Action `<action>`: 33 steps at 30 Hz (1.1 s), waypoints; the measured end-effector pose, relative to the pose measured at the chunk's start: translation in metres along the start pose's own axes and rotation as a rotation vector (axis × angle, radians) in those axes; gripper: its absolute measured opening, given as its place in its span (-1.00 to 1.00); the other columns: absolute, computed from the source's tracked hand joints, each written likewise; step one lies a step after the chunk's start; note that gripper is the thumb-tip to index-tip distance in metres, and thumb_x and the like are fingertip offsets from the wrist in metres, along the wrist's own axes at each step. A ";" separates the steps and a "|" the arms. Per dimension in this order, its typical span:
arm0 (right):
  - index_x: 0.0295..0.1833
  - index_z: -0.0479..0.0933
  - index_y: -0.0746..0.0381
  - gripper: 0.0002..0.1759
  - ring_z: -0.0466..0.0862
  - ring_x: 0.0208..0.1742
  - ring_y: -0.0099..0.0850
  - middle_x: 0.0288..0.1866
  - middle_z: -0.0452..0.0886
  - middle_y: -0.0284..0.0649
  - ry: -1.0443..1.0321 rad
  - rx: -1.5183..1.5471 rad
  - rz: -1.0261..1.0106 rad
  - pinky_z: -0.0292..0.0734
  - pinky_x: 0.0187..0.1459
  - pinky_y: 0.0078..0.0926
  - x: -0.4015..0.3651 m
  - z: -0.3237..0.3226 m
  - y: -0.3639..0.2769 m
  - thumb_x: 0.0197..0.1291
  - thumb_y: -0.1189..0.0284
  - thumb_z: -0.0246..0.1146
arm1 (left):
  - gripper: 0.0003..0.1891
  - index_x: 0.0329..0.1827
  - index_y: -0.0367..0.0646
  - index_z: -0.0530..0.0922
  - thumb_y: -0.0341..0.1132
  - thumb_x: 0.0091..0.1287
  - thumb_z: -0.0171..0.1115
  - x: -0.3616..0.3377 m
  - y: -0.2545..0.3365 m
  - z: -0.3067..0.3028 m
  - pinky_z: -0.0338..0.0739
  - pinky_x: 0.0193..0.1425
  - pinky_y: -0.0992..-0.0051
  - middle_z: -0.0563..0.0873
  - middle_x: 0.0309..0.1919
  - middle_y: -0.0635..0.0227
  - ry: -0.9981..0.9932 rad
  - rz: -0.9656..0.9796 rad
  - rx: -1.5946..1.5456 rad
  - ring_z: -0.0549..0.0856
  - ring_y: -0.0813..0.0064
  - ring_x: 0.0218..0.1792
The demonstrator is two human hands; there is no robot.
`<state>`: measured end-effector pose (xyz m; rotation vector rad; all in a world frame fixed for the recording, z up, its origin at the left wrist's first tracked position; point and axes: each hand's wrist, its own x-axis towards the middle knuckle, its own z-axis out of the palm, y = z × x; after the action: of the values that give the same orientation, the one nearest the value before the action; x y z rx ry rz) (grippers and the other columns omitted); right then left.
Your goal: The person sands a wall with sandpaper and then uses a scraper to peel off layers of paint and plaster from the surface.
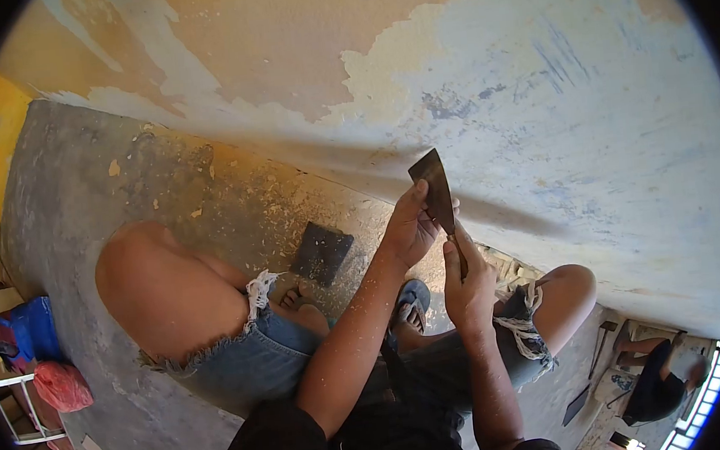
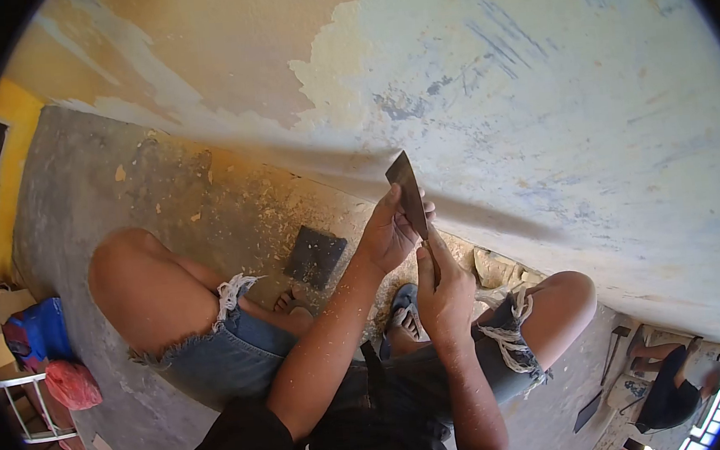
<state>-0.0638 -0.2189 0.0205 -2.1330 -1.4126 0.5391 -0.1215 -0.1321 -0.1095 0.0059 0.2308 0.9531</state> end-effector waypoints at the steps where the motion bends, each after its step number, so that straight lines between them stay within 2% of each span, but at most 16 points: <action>1: 0.30 0.52 0.24 -0.61 0.68 -0.51 -0.17 -0.46 0.59 0.15 0.071 0.029 -0.076 0.49 -0.42 -0.27 -0.001 0.004 0.002 0.40 0.40 0.16 | -0.67 -0.03 -0.11 0.63 -0.03 0.51 0.10 0.000 0.003 0.002 0.63 0.10 0.33 0.75 -0.18 0.31 -0.036 -0.006 0.063 0.73 0.33 -0.11; 5: 0.30 0.53 0.21 -0.61 0.68 -0.46 -0.15 -0.39 0.64 0.12 0.031 -0.043 -0.012 0.51 -0.37 -0.27 -0.002 0.000 0.010 0.40 0.43 0.16 | -0.67 0.02 -0.12 0.60 -0.05 0.52 0.09 -0.001 -0.018 -0.002 0.63 0.12 0.28 0.74 -0.16 0.27 -0.035 -0.026 -0.093 0.73 0.29 -0.10; 7: 0.29 0.55 0.18 -0.62 0.69 -0.45 -0.15 -0.37 0.66 0.11 0.034 -0.083 0.007 0.52 -0.37 -0.25 -0.006 -0.004 0.018 0.38 0.44 0.17 | -0.64 0.12 -0.11 0.54 -0.03 0.53 0.06 -0.008 -0.023 0.006 0.63 0.12 0.29 0.74 -0.15 0.27 0.071 -0.102 -0.055 0.74 0.27 -0.13; 8: 0.28 0.56 0.14 -0.61 0.70 -0.43 -0.16 -0.34 0.67 0.10 0.041 -0.119 0.023 0.52 -0.36 -0.24 -0.008 -0.007 0.022 0.37 0.45 0.19 | -0.59 0.24 -0.07 0.44 0.01 0.53 0.03 -0.012 -0.025 0.011 0.60 0.16 0.24 0.69 -0.07 0.27 0.078 -0.145 -0.080 0.70 0.27 -0.02; 11: 0.27 0.58 0.08 -0.61 0.73 -0.38 -0.20 -0.30 0.69 0.07 0.040 -0.218 0.006 0.54 -0.33 -0.24 -0.008 -0.030 0.021 0.34 0.47 0.21 | -0.53 0.31 -0.01 0.38 0.08 0.52 0.02 -0.013 -0.039 0.010 0.55 0.22 0.15 0.61 0.02 0.25 -0.010 -0.167 -0.075 0.62 0.30 0.11; 13: 0.27 0.59 0.07 -0.61 0.76 -0.29 -0.20 -0.23 0.72 0.03 0.053 -0.240 -0.023 0.59 -0.23 -0.29 -0.003 -0.048 0.008 0.34 0.47 0.21 | -0.49 0.22 -0.02 0.40 0.16 0.44 0.13 -0.011 -0.038 0.034 0.52 0.18 0.12 0.56 0.00 0.26 -0.018 -0.197 -0.037 0.58 0.35 0.08; 15: 0.28 0.58 0.08 -0.61 0.76 -0.30 -0.18 -0.23 0.71 0.03 -0.031 -0.266 0.041 0.58 -0.23 -0.26 0.003 -0.065 -0.012 0.35 0.45 0.19 | -0.47 0.05 -0.02 0.42 0.20 0.32 0.28 -0.008 -0.038 0.065 0.50 0.08 0.16 0.53 -0.09 0.28 0.210 -0.304 0.211 0.55 0.41 -0.09; 16: 0.28 0.58 0.08 -0.61 0.76 -0.30 -0.18 -0.23 0.71 0.03 -0.036 -0.272 0.043 0.58 -0.23 -0.26 0.008 -0.068 -0.020 0.35 0.45 0.19 | -0.49 -0.09 -0.01 0.38 0.16 0.23 0.39 -0.007 -0.039 0.077 0.50 -0.09 0.33 0.51 -0.26 0.34 0.290 -0.243 0.177 0.52 0.49 -0.25; 19: 0.28 0.58 0.09 -0.62 0.74 -0.31 -0.14 -0.27 0.70 0.05 -0.097 -0.338 0.095 0.56 -0.23 -0.24 0.012 -0.071 -0.037 0.37 0.43 0.17 | -0.49 -0.06 -0.03 0.35 0.11 0.24 0.38 0.005 -0.031 0.075 0.49 -0.24 0.50 0.48 -0.40 0.42 0.274 -0.285 0.067 0.50 0.57 -0.39; 20: 0.27 0.58 0.09 -0.62 0.73 -0.32 -0.12 -0.29 0.69 0.06 -0.102 -0.321 0.075 0.55 -0.24 -0.22 0.011 -0.073 -0.040 0.37 0.43 0.17 | -0.51 -0.10 -0.05 0.35 0.12 0.28 0.32 0.004 -0.030 0.077 0.39 -0.40 0.62 0.46 -0.49 0.47 0.267 -0.313 0.094 0.46 0.63 -0.49; 23: 0.26 0.58 0.11 -0.63 0.71 -0.35 -0.06 -0.31 0.68 0.07 -0.094 -0.310 0.023 0.54 -0.27 -0.18 0.010 -0.071 -0.040 0.37 0.44 0.16 | -0.59 -0.19 -0.02 0.39 0.14 0.34 0.21 -0.005 -0.043 0.092 0.32 -0.44 0.63 0.46 -0.51 0.47 0.330 -0.189 0.134 0.43 0.65 -0.53; 24: 0.26 0.58 0.12 -0.63 0.69 -0.37 -0.04 -0.32 0.68 0.07 -0.077 -0.312 -0.011 0.53 -0.28 -0.16 0.010 -0.068 -0.039 0.37 0.44 0.15 | -0.58 -0.33 0.03 0.40 0.21 0.39 0.04 -0.002 -0.040 0.097 0.26 -0.48 0.63 0.43 -0.56 0.51 0.375 -0.164 0.190 0.40 0.64 -0.58; 29: 0.25 0.58 0.18 -0.63 0.69 -0.34 0.04 -0.26 0.69 0.11 -0.191 -0.456 -0.092 0.55 -0.28 -0.10 0.016 -0.052 -0.043 0.37 0.46 0.13 | -0.48 -0.46 0.00 0.37 0.26 0.40 -0.13 0.003 -0.023 0.066 0.25 -0.47 0.57 0.35 -0.66 0.56 0.279 -0.256 0.073 0.32 0.61 -0.61; 31: 0.21 0.59 0.23 -0.66 0.67 -0.34 0.08 -0.33 0.65 0.15 -0.055 -0.196 -0.123 0.52 -0.27 -0.06 0.010 -0.066 -0.043 0.38 0.45 0.11 | -0.49 -0.49 0.01 0.36 0.24 0.39 -0.13 -0.004 -0.022 0.109 0.23 -0.48 0.55 0.30 -0.71 0.57 0.334 -0.224 0.282 0.33 0.63 -0.60; 32: 0.20 0.59 0.24 -0.66 0.69 -0.31 0.04 -0.34 0.66 0.13 -0.047 -0.222 -0.128 0.54 -0.21 -0.10 0.013 -0.067 -0.045 0.37 0.47 0.12 | -0.48 -0.45 0.01 0.38 0.27 0.39 -0.17 -0.001 -0.021 0.103 0.21 -0.46 0.55 0.33 -0.68 0.56 0.166 -0.276 0.298 0.33 0.62 -0.61; 33: 0.20 0.59 0.24 -0.66 0.69 -0.31 0.04 -0.34 0.66 0.13 -0.054 -0.222 -0.124 0.54 -0.21 -0.10 0.018 -0.064 -0.046 0.37 0.47 0.12 | -0.48 -0.45 0.01 0.38 0.27 0.39 -0.17 0.002 -0.021 0.094 0.21 -0.46 0.55 0.33 -0.68 0.56 0.173 -0.278 0.295 0.33 0.62 -0.61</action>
<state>-0.0525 -0.2006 0.0980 -2.1948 -1.6915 0.4113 -0.0843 -0.1336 -0.0202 0.1591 0.5171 0.6361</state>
